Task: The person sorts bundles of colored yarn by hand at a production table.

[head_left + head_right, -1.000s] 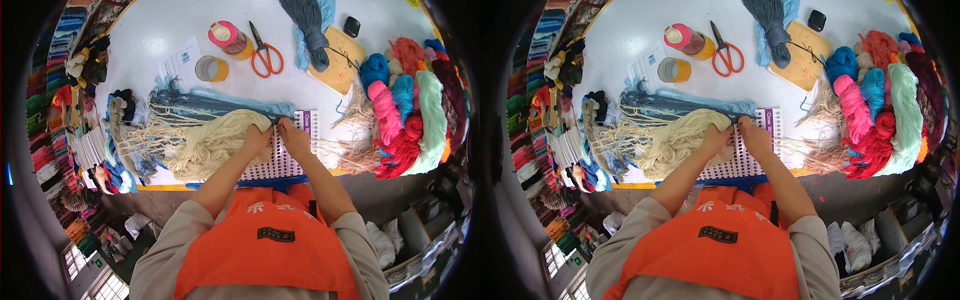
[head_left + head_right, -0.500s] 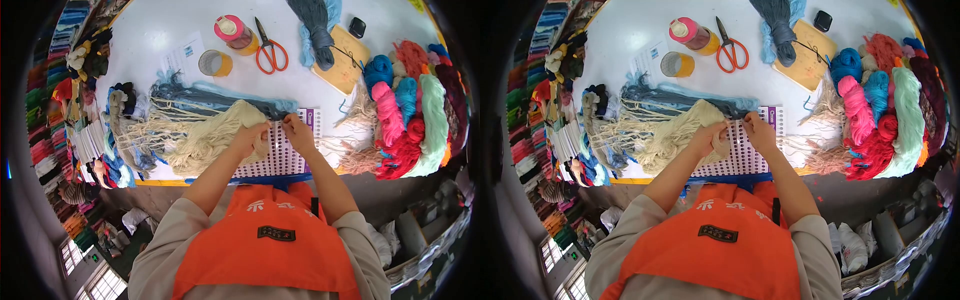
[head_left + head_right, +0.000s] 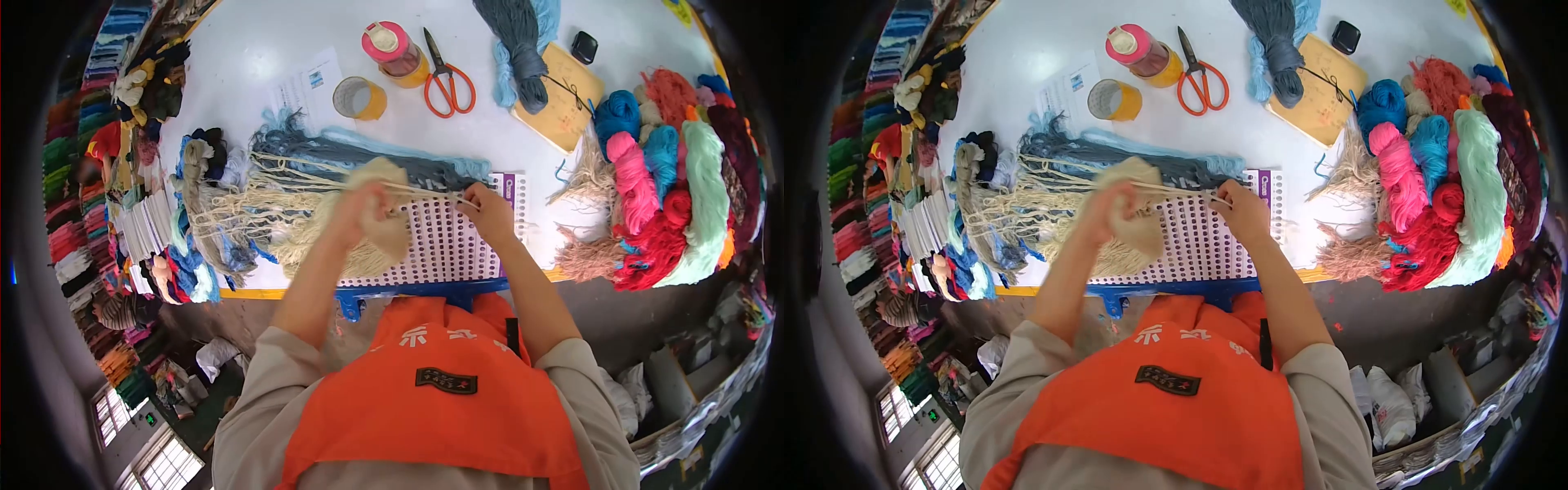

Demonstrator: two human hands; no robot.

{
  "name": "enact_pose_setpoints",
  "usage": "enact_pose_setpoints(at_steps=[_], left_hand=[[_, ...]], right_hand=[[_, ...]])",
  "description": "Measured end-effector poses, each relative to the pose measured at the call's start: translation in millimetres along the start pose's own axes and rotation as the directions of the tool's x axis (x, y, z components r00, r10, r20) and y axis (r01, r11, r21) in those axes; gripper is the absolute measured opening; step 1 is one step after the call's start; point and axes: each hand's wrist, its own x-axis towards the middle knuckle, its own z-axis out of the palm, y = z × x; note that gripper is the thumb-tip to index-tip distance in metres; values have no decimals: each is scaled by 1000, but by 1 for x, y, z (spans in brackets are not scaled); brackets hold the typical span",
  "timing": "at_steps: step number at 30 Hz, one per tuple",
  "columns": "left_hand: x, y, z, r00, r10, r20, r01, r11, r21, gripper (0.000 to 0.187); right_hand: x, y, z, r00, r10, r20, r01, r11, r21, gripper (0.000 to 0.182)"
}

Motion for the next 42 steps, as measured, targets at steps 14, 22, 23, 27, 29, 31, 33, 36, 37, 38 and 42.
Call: enact_pose_setpoints(at_steps=[14,22,23,27,29,31,33,36,37,38,42], left_hand=[[-127,5,-33,820,528,222,-460,838,-293,49],[-219,-21,-26,717,493,493,-370,868,-330,46],[-225,-23,-27,704,507,496,-384,861,-335,46],[-235,-28,-40,675,607,420,-477,793,-379,46],[-237,-31,-47,664,597,451,-448,800,-399,46],[-238,-34,-49,649,560,515,-308,812,-495,46],[-248,-33,-51,649,546,530,-298,823,-483,47],[-248,-37,-52,633,541,554,-350,838,-417,48],[-247,-39,-53,615,548,567,-412,836,-362,48],[-253,-36,-52,610,571,549,-401,821,-408,45],[-258,-33,-55,608,567,556,-301,813,-499,44]], right_hand=[[-32,-43,39,972,-119,-203,140,986,90,35],[-185,-212,54,941,-335,-36,271,689,672,14],[-188,-212,58,936,-350,-45,289,688,665,14],[-208,-225,62,959,-285,-2,195,651,733,6],[-217,-232,63,978,-209,12,112,571,813,7],[-224,-236,65,972,-233,-6,147,593,792,6],[-230,-240,69,967,-255,-23,181,617,766,6],[-232,-240,81,930,-353,-105,344,729,591,9],[-233,-239,83,928,-355,-111,349,728,590,9],[-234,-240,84,927,-351,-134,358,717,597,9],[-241,-249,84,945,-280,-167,318,684,656,8]])
